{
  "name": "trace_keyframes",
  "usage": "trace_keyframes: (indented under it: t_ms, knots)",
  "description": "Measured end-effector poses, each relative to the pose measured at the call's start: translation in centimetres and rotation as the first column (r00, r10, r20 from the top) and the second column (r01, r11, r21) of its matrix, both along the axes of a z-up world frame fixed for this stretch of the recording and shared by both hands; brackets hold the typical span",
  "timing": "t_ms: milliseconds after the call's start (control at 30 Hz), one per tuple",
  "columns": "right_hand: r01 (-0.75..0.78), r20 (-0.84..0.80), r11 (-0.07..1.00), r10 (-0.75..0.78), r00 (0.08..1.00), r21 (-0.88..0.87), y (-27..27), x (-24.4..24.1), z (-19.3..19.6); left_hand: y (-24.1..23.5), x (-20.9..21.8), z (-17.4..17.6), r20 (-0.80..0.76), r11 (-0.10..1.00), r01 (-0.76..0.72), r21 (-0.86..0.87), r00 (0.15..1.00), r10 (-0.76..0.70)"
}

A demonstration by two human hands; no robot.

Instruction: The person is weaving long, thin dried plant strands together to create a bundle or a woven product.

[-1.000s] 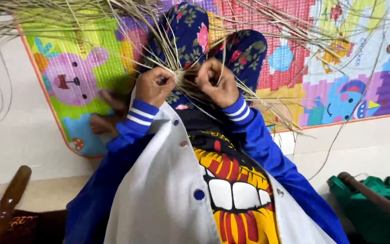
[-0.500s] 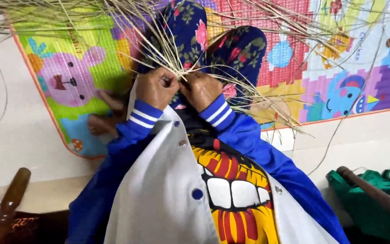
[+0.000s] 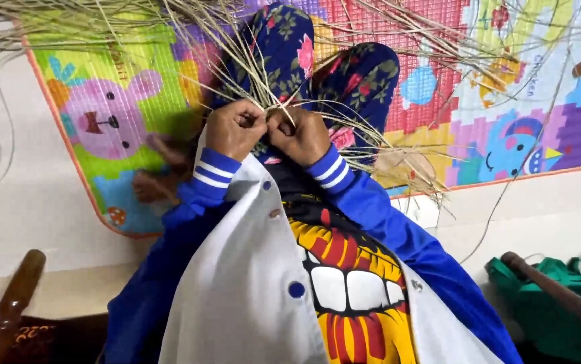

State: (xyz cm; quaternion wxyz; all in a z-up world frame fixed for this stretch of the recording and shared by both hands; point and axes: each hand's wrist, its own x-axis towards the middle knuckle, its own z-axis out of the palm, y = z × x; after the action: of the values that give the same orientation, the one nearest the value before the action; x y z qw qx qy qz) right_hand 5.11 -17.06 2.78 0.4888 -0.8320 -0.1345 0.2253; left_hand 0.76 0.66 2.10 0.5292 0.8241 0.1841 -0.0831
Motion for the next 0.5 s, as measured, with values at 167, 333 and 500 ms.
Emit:
trace_keyframes:
  t_ms: [167,333,500]
  knots:
    - [0.047,0.017,0.988,-0.050,0.999,0.148,0.4,0.2,1.3,0.6,-0.1,0.1,-0.018,0.999,0.049,0.009,0.999,-0.049]
    - [0.094,-0.079,0.966,-0.077,0.994,0.241,1.2,1.7,1.0,0.9,-0.3,0.3,0.011,0.987,0.134,0.092,0.991,-0.136]
    - [-0.030,-0.034,0.940,0.044,0.998,0.339,-0.2,3.1,1.8,0.8,0.3,3.2,0.140,0.990,0.138,0.040,0.980,-0.142]
